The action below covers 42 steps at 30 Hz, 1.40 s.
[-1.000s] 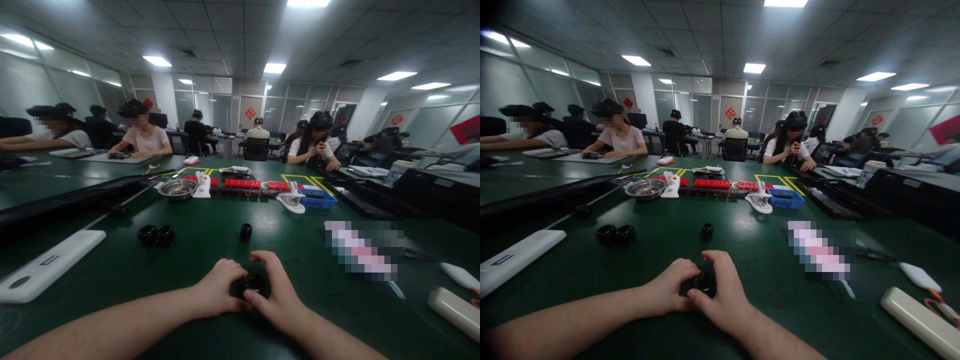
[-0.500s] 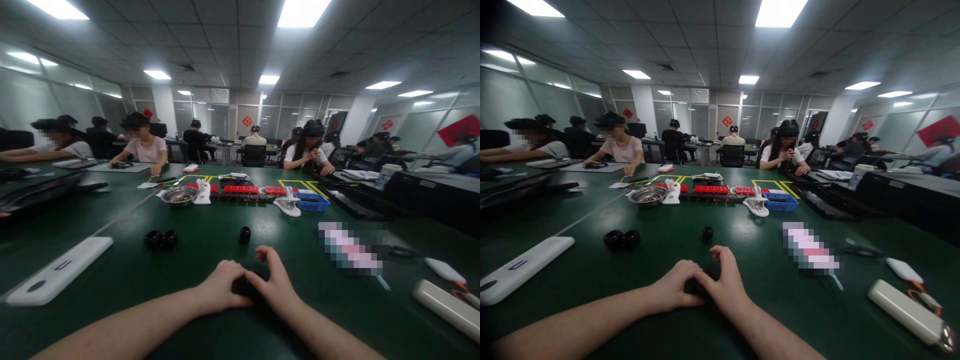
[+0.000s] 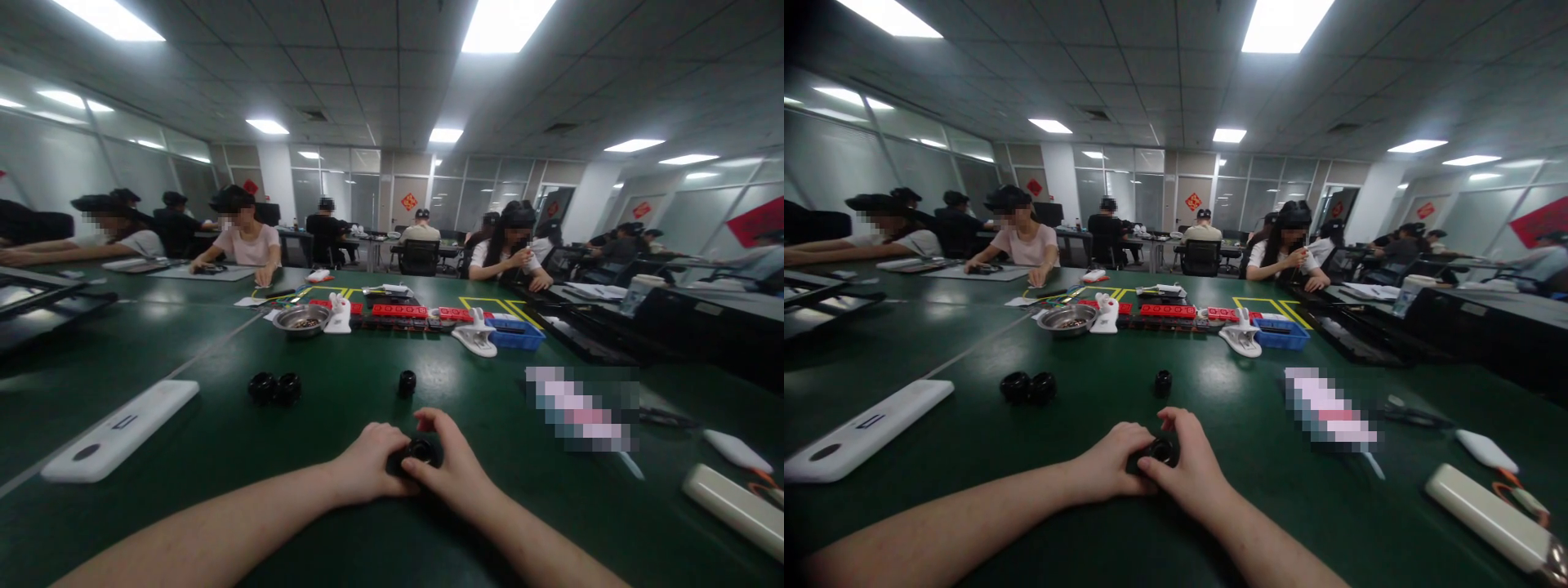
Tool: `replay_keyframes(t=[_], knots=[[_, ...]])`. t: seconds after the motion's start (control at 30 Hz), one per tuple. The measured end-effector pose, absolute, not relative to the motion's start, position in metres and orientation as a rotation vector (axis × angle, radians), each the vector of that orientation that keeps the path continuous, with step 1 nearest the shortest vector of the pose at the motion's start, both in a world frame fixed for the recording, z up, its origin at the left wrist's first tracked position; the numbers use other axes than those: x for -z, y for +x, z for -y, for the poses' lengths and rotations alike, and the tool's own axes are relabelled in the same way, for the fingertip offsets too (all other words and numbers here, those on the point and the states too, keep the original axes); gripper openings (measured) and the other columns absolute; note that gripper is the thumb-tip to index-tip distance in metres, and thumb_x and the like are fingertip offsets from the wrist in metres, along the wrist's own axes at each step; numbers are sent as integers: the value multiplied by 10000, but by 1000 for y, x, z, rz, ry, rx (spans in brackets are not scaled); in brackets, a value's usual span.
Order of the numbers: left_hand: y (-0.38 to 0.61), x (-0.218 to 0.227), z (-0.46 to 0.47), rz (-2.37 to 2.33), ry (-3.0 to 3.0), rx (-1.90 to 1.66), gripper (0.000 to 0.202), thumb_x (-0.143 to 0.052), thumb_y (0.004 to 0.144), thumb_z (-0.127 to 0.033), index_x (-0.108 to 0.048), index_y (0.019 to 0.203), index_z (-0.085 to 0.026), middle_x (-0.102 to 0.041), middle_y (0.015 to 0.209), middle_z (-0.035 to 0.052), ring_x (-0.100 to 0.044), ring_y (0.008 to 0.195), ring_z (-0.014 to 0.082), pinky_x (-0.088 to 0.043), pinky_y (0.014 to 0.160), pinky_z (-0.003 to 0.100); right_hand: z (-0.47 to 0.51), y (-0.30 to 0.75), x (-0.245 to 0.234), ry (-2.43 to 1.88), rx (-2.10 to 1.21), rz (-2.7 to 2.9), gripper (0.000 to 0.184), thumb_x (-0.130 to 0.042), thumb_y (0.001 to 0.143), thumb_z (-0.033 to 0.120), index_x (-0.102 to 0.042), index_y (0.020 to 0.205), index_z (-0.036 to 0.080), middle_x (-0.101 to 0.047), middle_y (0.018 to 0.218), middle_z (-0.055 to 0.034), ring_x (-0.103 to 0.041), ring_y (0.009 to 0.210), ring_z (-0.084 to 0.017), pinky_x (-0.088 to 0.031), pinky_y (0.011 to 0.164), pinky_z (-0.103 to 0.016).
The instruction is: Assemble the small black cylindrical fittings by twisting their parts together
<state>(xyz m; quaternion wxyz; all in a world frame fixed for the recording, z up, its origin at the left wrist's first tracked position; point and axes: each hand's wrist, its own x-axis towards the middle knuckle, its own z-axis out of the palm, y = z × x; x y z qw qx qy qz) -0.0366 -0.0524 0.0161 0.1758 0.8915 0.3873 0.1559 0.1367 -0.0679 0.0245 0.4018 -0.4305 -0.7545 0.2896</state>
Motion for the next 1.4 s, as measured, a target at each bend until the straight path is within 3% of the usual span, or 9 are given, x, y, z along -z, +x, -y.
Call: replay_keyframes(t=[0.2, 0.3, 0.43, 0.53, 0.67, 0.93, 1.13, 1.27, 1.4], knots=[[-38, -12, 52, -1090, 2535, -472, 395, -693, 643, -452, -582, 918, -191, -607, 899, 5, -538, 848, 202, -373, 757, 295, 71, 140, -26, -886, -931, 1977, 543, -487, 644, 61, -395, 1155, 217, -580, 1024, -55, -528, 1016, -221, -381, 922, -399], [-38, -12, 52, -1074, 2541, -482, 391, -678, 656, -471, -580, 913, -194, -609, 907, 10, -535, 855, 209, -369, 750, 297, 71, 141, -25, -928, -882, 1937, 558, -544, 664, 123, -376, 1190, 207, -509, 1147, -95, -457, 1105, -258, -327, 969, -438], [-38, -11, 51, -1060, 2535, -474, 343, -652, 678, -464, -582, 871, -189, -606, 857, 8, -539, 811, 204, -373, 739, 299, 72, 135, -24, -1043, -721, 1925, 494, -650, 617, 199, -450, 1068, 189, -521, 1006, -81, -502, 962, -261, -398, 871, -438], [-37, -12, 51, -1078, 2509, -461, 341, -677, 660, -426, -581, 873, -178, -603, 852, 14, -538, 811, 203, -378, 754, 307, 72, 135, -27, -1012, -721, 1960, 432, -542, 638, 102, -452, 1049, 195, -544, 933, -57, -533, 901, -221, -422, 844, -411], [-38, -13, 52, -1076, 2499, -467, 388, -703, 633, -439, -581, 900, -185, -603, 903, 18, -528, 855, 209, -374, 783, 318, 73, 140, -30, -885, -821, 1970, 606, -424, 589, 30, -367, 1164, 211, -560, 1055, -70, -512, 1035, -219, -361, 933, -446], [-37, -10, 49, -1052, 2526, -468, 297, -667, 674, -407, -577, 838, -177, -598, 824, 12, -534, 790, 198, -379, 750, 305, 74, 133, -26, -1125, -648, 2016, 469, -610, 637, 154, -454, 1078, 185, -569, 942, -63, -543, 917, -235, -417, 858, -425], [-39, -9, 49, -1025, 2528, -491, 386, -660, 670, -482, -574, 895, -180, -608, 887, 32, -537, 842, 218, -380, 766, 315, 77, 143, -35, -955, -736, 2066, 608, -548, 642, 96, -356, 1209, 203, -483, 1197, -100, -444, 1131, -247, -334, 973, -441], [-39, -10, 50, -1043, 2535, -483, 353, -651, 677, -475, -575, 854, -180, -598, 853, 22, -536, 810, 207, -382, 737, 302, 76, 139, -30, -1134, -617, 1984, 491, -628, 664, 210, -433, 1115, 190, -537, 1039, -88, -517, 987, -254, -404, 885, -442], [-39, -11, 50, -1047, 2502, -475, 331, -666, 675, -422, -577, 879, -176, -604, 872, 22, -536, 831, 203, -381, 773, 310, 76, 137, -29, -961, -774, 2056, 472, -528, 660, 77, -416, 1101, 202, -553, 1002, -55, -534, 962, -200, -417, 890, -382]])
